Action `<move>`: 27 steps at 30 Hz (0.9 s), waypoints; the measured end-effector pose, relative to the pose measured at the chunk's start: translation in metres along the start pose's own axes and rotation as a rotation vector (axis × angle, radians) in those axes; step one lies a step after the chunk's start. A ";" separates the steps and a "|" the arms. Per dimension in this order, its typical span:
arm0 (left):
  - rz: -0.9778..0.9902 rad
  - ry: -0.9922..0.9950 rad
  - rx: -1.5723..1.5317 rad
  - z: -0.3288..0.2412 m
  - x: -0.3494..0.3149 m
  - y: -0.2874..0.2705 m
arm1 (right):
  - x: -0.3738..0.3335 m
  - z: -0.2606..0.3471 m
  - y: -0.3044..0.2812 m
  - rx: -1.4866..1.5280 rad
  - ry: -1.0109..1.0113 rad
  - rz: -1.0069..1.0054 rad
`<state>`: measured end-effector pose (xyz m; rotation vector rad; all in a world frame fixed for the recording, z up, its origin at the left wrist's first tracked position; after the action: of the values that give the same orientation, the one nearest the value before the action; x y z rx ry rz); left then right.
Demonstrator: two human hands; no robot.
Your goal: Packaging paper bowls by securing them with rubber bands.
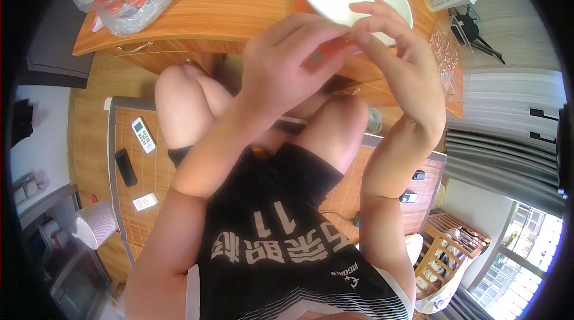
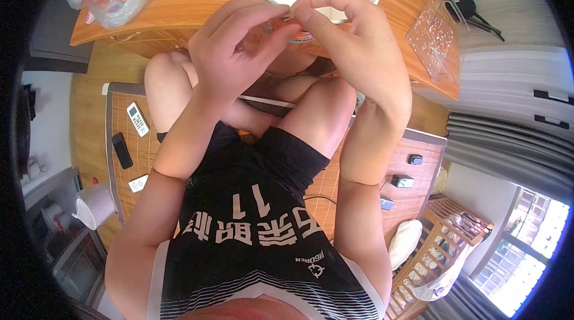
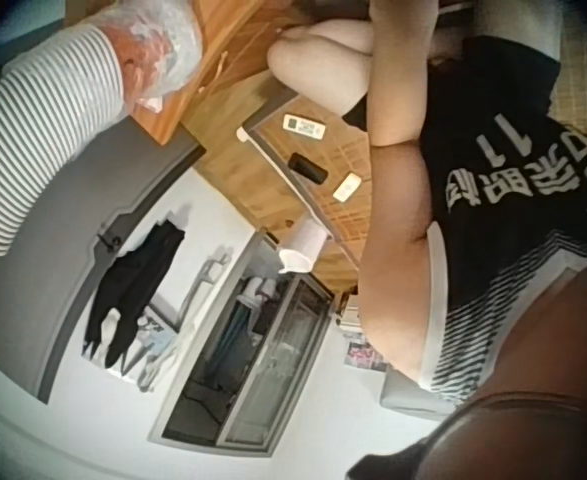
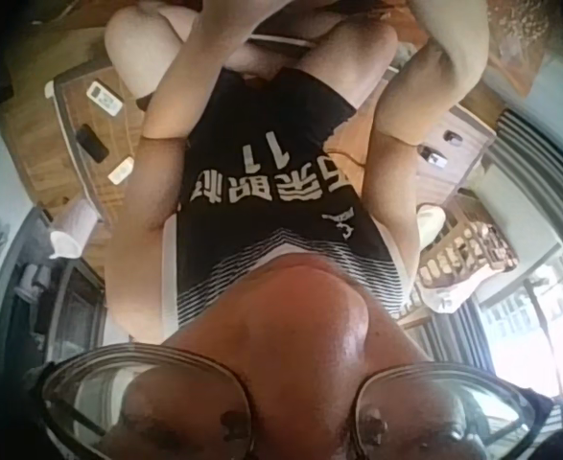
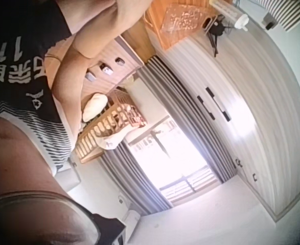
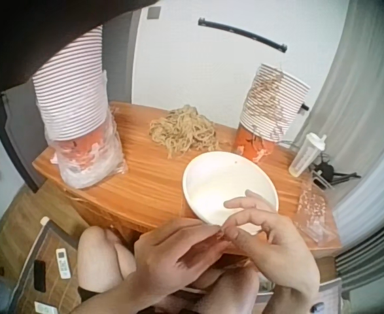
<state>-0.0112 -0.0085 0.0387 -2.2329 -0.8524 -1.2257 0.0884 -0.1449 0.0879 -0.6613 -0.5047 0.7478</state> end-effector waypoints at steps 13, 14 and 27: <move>0.107 -0.285 -0.169 0.021 0.013 -0.015 | 0.002 0.007 0.001 0.114 0.035 -0.039; 0.154 -0.333 -0.194 0.021 0.017 -0.016 | 0.001 0.008 0.002 0.095 0.024 -0.062; 0.088 0.450 -0.818 0.043 0.050 0.003 | -0.004 0.011 0.024 -0.479 -0.387 -0.487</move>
<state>0.0366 0.0317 0.0604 -2.3352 -0.0550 -2.1953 0.0680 -0.1308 0.0774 -0.7952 -1.1769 0.2836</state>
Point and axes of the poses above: each hand's wrist, its own x-axis towards the middle knuckle, its own y-axis out of the palm, z = x × y, the point moved 4 cm from there along x, towards the middle knuckle, and after that the axes turned 7 degrees about -x, right-handed, at the moved point
